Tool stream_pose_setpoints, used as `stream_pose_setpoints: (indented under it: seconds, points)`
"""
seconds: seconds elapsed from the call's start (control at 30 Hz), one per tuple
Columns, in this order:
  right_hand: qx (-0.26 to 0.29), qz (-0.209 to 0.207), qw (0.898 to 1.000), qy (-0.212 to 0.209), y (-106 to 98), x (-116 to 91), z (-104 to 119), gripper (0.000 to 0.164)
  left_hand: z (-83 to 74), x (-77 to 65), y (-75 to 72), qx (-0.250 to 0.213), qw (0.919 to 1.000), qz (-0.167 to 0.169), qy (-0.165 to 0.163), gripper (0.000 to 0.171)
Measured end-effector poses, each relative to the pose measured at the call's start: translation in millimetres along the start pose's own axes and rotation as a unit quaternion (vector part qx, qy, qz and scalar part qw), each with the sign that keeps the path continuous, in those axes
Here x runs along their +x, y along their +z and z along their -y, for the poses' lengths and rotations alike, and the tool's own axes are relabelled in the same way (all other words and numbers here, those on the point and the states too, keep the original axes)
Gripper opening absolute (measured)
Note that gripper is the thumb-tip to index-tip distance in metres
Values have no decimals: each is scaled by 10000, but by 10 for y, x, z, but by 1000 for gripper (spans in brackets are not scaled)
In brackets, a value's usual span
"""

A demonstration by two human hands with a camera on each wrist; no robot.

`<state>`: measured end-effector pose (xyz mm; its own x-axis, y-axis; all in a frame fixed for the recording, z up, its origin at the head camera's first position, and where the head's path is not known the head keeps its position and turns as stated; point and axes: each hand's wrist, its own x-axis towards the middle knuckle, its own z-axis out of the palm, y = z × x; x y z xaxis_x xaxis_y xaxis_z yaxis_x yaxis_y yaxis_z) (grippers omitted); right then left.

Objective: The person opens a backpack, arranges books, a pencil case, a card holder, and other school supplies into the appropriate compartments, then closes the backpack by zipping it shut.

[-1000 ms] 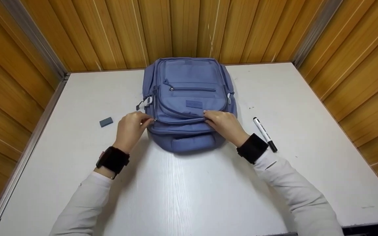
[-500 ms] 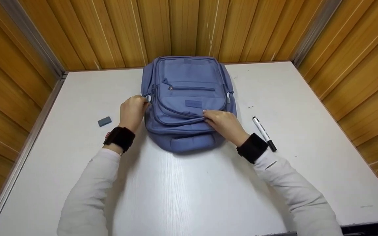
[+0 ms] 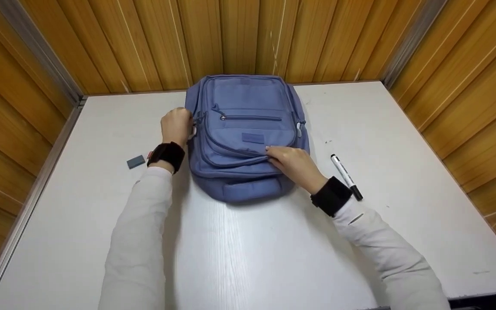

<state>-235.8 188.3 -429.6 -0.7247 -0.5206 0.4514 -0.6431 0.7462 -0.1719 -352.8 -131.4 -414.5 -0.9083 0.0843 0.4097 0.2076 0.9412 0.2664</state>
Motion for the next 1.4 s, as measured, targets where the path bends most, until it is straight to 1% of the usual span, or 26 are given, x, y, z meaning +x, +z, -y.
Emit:
stream_pose_setpoints:
  seconds: [0.13,0.3,0.47,0.6,0.77,0.87,0.93,1.03,1.13,1.2,1.3,1.4]
  points:
    - [-5,-17,10000,18,1,-6,1,25,-9,78,80,129,9997,-14,-193,23]
    - [-11,2,10000,-10,-7,-5,4,26,-41,133,143,256,9986,-80,-457,21]
    - [-3,-52,10000,-14,-12,3,-14,26,-79,174,164,326,9974,-7,-648,22]
    - [42,-99,9999,-26,-13,27,-15,24,-80,186,145,253,9973,42,-692,23]
    - [65,-25,10000,7,-16,42,-7,24,-62,166,98,-39,9975,105,-696,23]
    - [37,22,10000,44,-19,47,-12,24,-75,170,65,-360,9964,144,-751,21]
    - [13,10,10000,59,-26,51,-19,24,-112,190,37,-659,9944,124,-821,21]
    - [-34,-17,10000,45,-34,58,-33,25,-189,231,-13,-1112,9898,71,-889,26]
    - [-93,-30,9999,54,-39,57,-45,27,-267,265,-61,-1422,9863,178,-818,33]
    - [-115,-21,9999,80,-40,53,-51,27,-307,277,-87,-1499,9855,343,-713,34]
    - [-127,-6,9998,124,-39,52,-57,27,-334,288,-108,-1489,9855,566,-583,32]
    - [-110,12,9999,123,-34,56,-57,27,-325,288,-110,-1452,9859,612,-558,26]
